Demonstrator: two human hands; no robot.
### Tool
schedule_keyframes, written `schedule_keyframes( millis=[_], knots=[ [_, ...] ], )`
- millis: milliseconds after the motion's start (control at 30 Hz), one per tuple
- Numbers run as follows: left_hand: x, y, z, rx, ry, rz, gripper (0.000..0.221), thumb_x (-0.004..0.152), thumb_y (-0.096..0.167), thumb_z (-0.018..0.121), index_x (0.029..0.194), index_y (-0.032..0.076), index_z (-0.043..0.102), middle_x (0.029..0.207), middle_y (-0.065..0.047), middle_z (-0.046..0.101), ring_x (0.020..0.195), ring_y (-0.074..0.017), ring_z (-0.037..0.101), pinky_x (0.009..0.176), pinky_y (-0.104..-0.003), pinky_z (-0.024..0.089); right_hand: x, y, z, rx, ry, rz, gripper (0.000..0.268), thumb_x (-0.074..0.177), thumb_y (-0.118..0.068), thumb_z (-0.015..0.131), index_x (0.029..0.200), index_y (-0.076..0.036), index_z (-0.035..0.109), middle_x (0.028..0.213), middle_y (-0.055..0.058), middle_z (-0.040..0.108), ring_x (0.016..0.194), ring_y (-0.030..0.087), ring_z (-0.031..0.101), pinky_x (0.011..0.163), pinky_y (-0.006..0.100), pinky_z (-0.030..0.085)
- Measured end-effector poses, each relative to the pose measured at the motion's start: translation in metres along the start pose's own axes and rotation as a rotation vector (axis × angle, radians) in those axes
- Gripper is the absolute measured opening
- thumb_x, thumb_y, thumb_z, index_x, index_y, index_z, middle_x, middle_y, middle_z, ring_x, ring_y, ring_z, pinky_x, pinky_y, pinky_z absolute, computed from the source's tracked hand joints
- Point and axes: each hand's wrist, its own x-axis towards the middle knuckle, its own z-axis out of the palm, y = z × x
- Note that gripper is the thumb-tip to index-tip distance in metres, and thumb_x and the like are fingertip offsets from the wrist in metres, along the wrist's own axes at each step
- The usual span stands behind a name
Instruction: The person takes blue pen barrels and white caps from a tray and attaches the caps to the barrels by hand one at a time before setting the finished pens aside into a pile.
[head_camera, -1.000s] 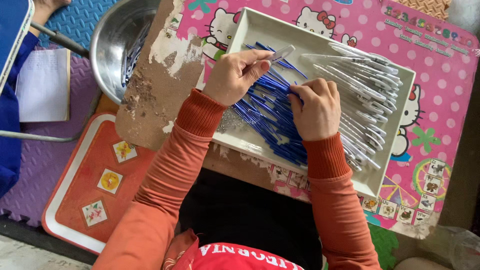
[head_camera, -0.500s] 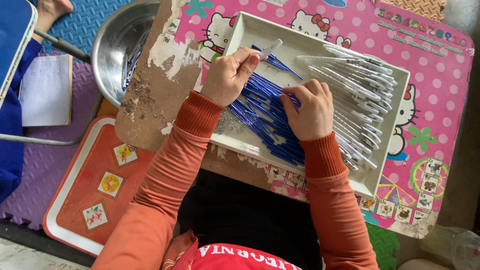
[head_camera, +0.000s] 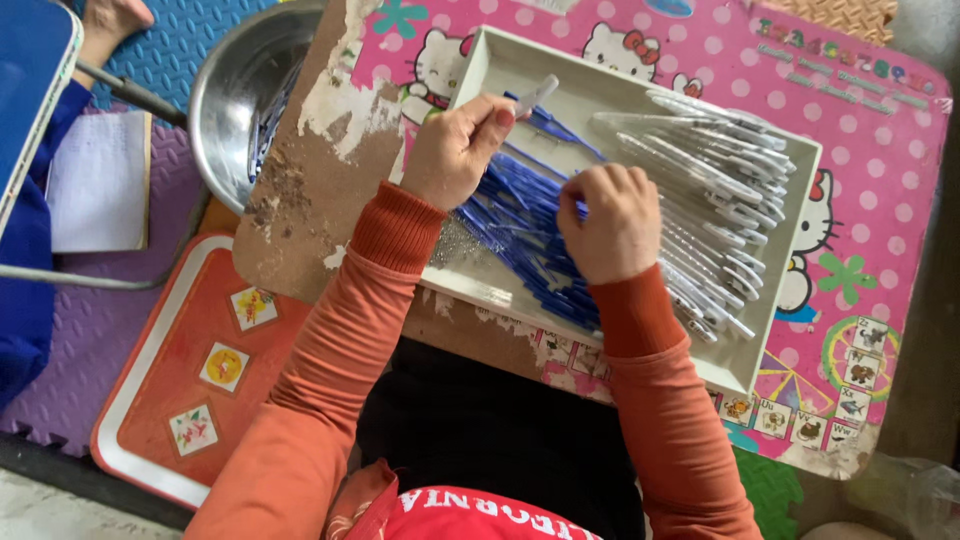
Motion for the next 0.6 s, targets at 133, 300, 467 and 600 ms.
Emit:
schedule_keyframes(
  millis=[133,300,467,600],
  knots=[
    [0.003,0.000,-0.004,0.019,0.015,0.001,0.028,0.113,0.040,0.053,0.112,0.026,0.077,0.057,-0.005,0.060,0.060,-0.0188,0.066,0.064,-0.037,0.058,0.006,-0.003,-0.014,0.306,-0.023,0.112,0.015,0.082,-0.013,0.086,0.087,-0.017,0.073,0.078,0.002,0.061,0.076,0.026,0.063,0.071,0.037,0.052],
    [-0.005,0.011,-0.014,-0.005,0.078,0.014,0.026,0.112,0.047,0.057,0.115,0.027,0.075,0.062,-0.001,0.057,0.064,-0.0129,0.062,0.067,-0.034,0.056,0.011,-0.005,-0.032,0.430,-0.033,0.200,0.014,0.087,-0.008,0.088,0.096,-0.015,0.078,0.089,0.003,0.063,0.079,0.021,0.065,0.072,0.032,0.053],
    [-0.054,0.029,-0.043,0.199,-0.030,0.045,0.024,0.107,0.037,0.070,0.103,0.014,0.073,0.060,-0.009,0.062,0.057,-0.0231,0.066,0.060,-0.035,0.053,0.011,-0.015,-0.039,0.549,-0.027,0.274,0.019,0.100,0.000,0.080,0.116,-0.009,0.080,0.092,0.010,0.059,0.075,0.027,0.063,0.072,0.037,0.053],
    [-0.087,0.039,-0.034,0.223,-0.194,-0.098,0.014,0.096,0.022,0.078,0.101,0.010,0.077,0.080,-0.021,0.073,0.079,-0.0430,0.074,0.071,-0.050,0.059,0.015,-0.014,-0.044,0.613,0.028,0.325,0.019,0.110,-0.003,0.068,0.125,-0.006,0.079,0.097,0.011,0.056,0.076,0.022,0.060,0.073,0.034,0.052]
  ],
)
